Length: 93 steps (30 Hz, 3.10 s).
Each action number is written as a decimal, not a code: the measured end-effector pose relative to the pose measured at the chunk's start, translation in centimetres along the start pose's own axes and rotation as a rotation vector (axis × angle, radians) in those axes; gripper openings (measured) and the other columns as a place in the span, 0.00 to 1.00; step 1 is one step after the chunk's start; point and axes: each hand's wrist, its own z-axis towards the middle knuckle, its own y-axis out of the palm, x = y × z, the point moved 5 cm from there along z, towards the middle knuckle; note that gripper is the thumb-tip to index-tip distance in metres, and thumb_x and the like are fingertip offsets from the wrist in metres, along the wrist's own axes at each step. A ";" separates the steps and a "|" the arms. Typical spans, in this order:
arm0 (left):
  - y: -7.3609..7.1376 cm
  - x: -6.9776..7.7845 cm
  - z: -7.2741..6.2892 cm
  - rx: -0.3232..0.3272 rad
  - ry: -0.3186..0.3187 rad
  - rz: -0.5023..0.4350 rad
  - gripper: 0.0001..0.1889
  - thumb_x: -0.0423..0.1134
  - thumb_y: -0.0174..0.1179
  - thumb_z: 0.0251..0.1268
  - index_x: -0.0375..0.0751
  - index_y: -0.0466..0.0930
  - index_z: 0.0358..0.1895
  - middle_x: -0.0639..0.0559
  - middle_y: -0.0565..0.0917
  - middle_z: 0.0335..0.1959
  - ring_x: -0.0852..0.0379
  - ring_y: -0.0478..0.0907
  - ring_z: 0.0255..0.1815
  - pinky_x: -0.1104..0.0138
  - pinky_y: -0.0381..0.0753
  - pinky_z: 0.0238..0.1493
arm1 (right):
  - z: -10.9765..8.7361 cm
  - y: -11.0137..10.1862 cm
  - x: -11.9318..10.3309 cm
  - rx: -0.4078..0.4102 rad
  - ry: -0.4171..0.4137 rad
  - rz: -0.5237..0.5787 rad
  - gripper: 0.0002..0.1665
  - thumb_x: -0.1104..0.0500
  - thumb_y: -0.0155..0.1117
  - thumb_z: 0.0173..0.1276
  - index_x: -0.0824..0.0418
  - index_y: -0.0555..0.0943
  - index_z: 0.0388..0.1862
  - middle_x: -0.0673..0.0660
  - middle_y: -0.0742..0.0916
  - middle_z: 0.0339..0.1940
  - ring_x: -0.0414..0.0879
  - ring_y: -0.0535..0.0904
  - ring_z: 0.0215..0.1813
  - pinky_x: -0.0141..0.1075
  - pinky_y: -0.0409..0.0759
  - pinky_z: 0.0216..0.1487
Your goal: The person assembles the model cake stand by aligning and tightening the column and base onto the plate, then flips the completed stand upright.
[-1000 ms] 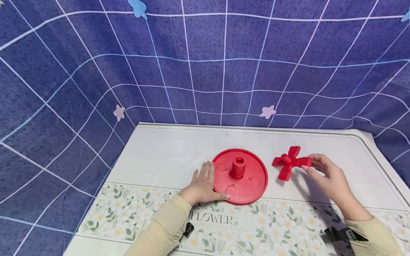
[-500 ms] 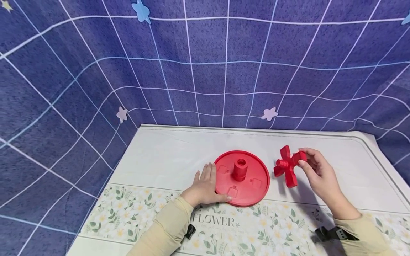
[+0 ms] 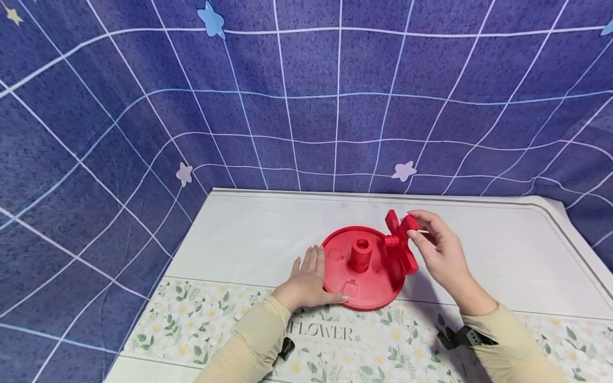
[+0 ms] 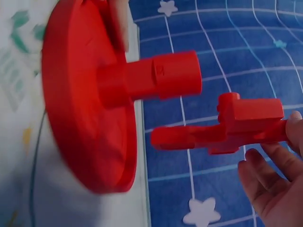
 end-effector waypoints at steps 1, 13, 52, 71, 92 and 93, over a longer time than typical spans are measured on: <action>0.0 0.0 0.0 0.004 0.002 -0.003 0.68 0.78 0.54 0.50 0.35 0.27 0.77 0.39 0.35 0.79 0.44 0.29 0.79 0.46 0.34 0.74 | 0.2 0.4 -0.2 -0.002 -0.019 -0.021 0.27 0.82 0.63 0.57 0.71 0.76 0.57 0.61 0.86 0.44 0.33 0.80 0.46 0.21 0.76 0.44; -0.6 0.4 -0.5 -0.008 0.004 0.006 0.67 0.77 0.55 0.51 0.32 0.30 0.77 0.37 0.37 0.79 0.42 0.32 0.79 0.45 0.36 0.74 | 1.3 4.5 -3.0 -0.138 -0.303 -0.260 0.27 0.69 0.73 0.56 0.60 0.81 0.57 0.54 0.86 0.49 0.47 0.79 0.51 0.28 0.71 0.58; 0.0 0.0 0.0 -0.001 0.011 0.024 0.67 0.78 0.54 0.50 0.34 0.28 0.77 0.39 0.35 0.79 0.43 0.30 0.79 0.45 0.34 0.73 | 1.9 5.1 -0.7 -0.247 -0.088 -0.339 0.23 0.67 0.56 0.71 0.65 0.75 0.65 0.65 0.78 0.64 0.61 0.71 0.66 0.58 0.66 0.64; -0.1 -0.1 0.0 -0.004 -0.012 0.033 0.69 0.80 0.52 0.48 0.35 0.27 0.77 0.39 0.34 0.79 0.43 0.30 0.79 0.46 0.34 0.74 | -1.2 2.1 1.0 -0.418 0.166 -0.118 0.23 0.66 0.67 0.65 0.65 0.80 0.60 0.61 0.85 0.54 0.51 0.83 0.50 0.29 0.80 0.45; 0.0 0.0 0.0 0.013 0.008 0.006 0.68 0.80 0.53 0.49 0.35 0.27 0.77 0.39 0.35 0.79 0.44 0.29 0.79 0.46 0.33 0.74 | -3.0 5.8 -2.1 -0.324 -0.054 -0.417 0.41 0.47 0.81 0.48 0.58 0.75 0.59 0.49 0.86 0.38 0.42 0.85 0.38 0.42 0.82 0.38; 0.1 -0.1 0.0 0.013 0.009 0.005 0.68 0.80 0.52 0.49 0.35 0.28 0.77 0.39 0.35 0.79 0.44 0.28 0.79 0.46 0.33 0.74 | -3.0 5.8 -2.2 -0.318 -0.063 -0.427 0.41 0.46 0.81 0.48 0.58 0.75 0.59 0.49 0.86 0.37 0.42 0.84 0.37 0.42 0.82 0.37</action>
